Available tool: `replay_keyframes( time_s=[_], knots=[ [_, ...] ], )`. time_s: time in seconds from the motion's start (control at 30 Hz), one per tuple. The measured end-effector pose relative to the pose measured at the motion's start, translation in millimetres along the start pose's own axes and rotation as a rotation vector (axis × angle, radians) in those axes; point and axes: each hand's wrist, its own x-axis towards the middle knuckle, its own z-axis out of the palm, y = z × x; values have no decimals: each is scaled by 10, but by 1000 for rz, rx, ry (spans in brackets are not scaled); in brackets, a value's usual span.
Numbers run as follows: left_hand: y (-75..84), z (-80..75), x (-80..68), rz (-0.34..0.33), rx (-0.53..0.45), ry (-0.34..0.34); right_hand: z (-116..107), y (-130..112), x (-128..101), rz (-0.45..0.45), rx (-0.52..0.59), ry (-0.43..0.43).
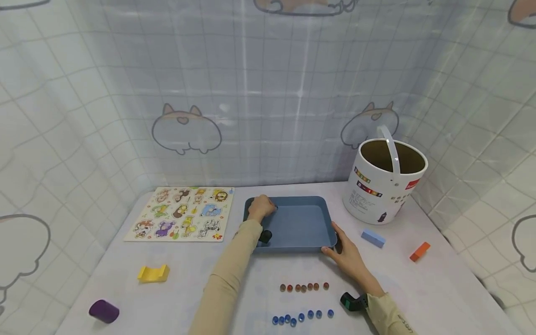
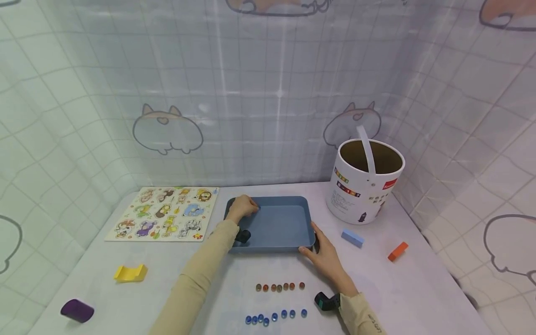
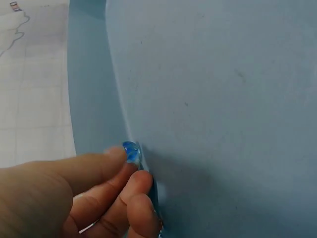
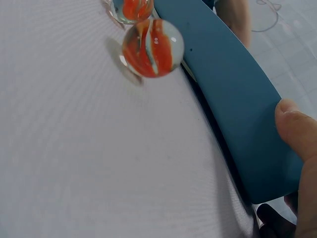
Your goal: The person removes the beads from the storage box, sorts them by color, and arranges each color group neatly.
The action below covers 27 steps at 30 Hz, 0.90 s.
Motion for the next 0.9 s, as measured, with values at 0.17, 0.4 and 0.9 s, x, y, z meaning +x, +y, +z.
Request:
replay_keyframes(
  time_s=[0.17, 0.4, 0.9],
  knots=[
    [121, 105, 8, -15, 102, 85, -7, 13, 7, 1, -10, 5],
    [213, 269, 15, -7, 165, 207, 58, 14, -11, 0, 7, -16],
    [290, 294, 149, 220, -320, -150, -1, 14, 23, 16, -5, -19]
  ],
)
